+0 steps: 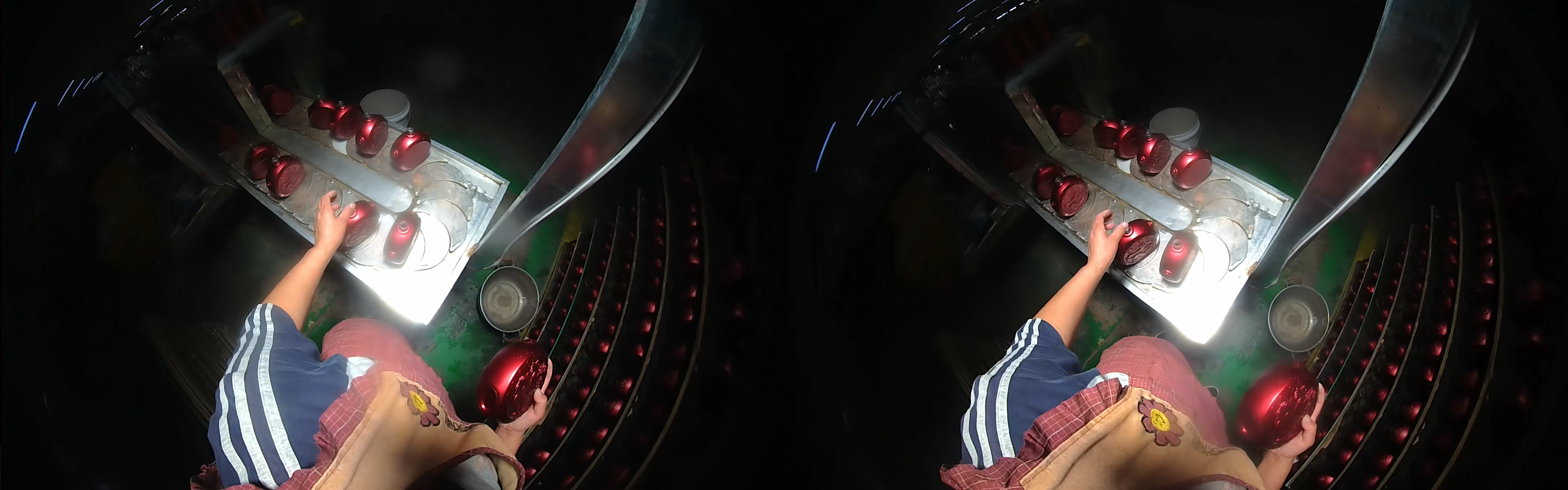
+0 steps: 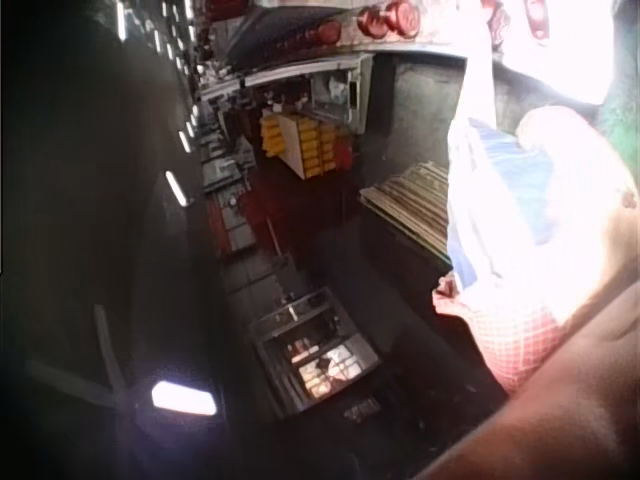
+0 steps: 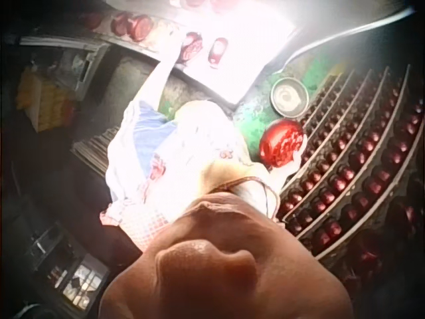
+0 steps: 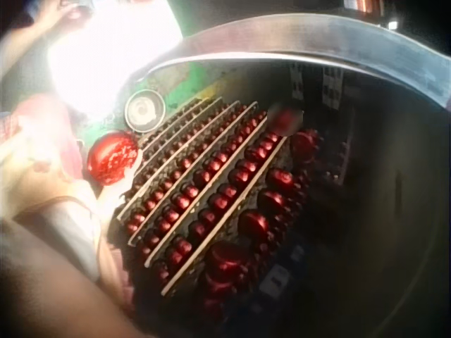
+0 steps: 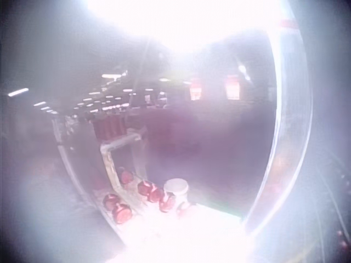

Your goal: The person repeatedly picks up red plastic containers from a rack and places them into a metal tray with circular indentations. They handle the containers one at a time, moving between the rack and the tray throughout the clip.

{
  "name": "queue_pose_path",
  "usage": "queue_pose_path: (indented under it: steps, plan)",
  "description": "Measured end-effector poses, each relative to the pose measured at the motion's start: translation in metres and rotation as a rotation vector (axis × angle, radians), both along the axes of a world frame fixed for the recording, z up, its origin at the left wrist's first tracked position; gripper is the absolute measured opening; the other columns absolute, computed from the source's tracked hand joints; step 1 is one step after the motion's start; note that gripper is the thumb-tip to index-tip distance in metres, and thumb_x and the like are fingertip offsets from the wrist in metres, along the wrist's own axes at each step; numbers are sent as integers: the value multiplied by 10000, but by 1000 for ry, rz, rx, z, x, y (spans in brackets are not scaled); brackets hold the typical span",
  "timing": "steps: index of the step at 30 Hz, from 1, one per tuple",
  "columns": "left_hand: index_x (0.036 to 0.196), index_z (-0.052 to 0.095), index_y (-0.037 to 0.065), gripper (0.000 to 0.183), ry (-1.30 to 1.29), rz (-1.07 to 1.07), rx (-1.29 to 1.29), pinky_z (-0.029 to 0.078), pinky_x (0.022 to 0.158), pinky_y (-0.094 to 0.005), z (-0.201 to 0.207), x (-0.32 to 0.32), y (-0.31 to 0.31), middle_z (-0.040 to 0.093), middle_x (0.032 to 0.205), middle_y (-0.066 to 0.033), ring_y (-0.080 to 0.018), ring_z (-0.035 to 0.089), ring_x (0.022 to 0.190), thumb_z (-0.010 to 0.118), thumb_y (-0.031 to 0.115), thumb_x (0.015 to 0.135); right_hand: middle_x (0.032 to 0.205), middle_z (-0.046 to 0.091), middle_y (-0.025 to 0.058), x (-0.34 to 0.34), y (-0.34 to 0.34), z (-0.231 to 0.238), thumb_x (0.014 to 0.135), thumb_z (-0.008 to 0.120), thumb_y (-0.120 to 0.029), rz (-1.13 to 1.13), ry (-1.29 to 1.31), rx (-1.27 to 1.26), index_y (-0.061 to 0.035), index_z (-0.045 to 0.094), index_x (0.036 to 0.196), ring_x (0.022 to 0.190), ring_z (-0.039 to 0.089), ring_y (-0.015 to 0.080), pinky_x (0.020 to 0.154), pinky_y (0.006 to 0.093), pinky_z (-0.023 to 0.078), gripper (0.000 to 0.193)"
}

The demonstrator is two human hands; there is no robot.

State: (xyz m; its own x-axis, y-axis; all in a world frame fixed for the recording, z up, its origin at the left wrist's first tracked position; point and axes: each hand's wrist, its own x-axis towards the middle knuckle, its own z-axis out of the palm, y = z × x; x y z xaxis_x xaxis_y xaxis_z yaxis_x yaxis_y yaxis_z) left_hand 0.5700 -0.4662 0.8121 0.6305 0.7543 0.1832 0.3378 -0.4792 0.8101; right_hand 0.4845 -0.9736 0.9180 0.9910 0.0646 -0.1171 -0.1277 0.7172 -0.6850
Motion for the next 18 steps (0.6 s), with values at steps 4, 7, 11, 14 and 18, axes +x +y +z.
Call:
queue_pose_path:
  steps: [4, 7, 11, 14, 18]
  plan:
    - [1289, 522, -10, 483, -125, 30, 20, 489, 926, -362, 0, 29, 123, 595, 1243, -208, -281, 644, 1049, 677, 184, 875, 1341, 510, 127, 1, 26, -24, 851, 508, -267, -48, -14, -6, -77, 345, 1454, 1185, 522, 278, 997, 416, 439, 652]
    - [1311, 524, -25, 445, -252, 36, -78, 473, 962, -343, -8, 66, 228, 604, 1271, -214, -270, 629, 1118, 625, 114, 900, 1348, 515, 125, 20, 69, -45, 886, 504, -273, -56, -10, 27, -87, 319, 1485, 1189, 522, 264, 1008, 400, 429, 653]
    - [1361, 497, -34, 470, -375, 7, -187, 444, 1004, -323, -22, 142, 380, 599, 1298, -214, -263, 600, 1182, 596, 106, 923, 1350, 520, 126, 52, 175, -58, 905, 499, -268, -107, 4, 11, -92, 317, 1491, 1187, 532, 269, 1000, 407, 444, 638]
    - [1370, 490, -36, 477, -274, 14, -194, 433, 1015, -316, -46, 196, 464, 589, 1312, -221, -264, 589, 1202, 595, 110, 929, 1350, 518, 128, 78, 252, -47, 901, 506, -273, -143, 35, -68, -92, 318, 1488, 1189, 533, 273, 999, 411, 447, 643]
    - [1369, 500, -15, 533, -327, -68, -124, 441, 1015, -344, -83, 288, 547, 579, 1325, -216, -297, 578, 1220, 654, 166, 892, 1350, 513, 131, 97, 339, -22, 889, 521, -286, -200, 29, -157, -88, 318, 1483, 1191, 532, 278, 1002, 417, 447, 659]
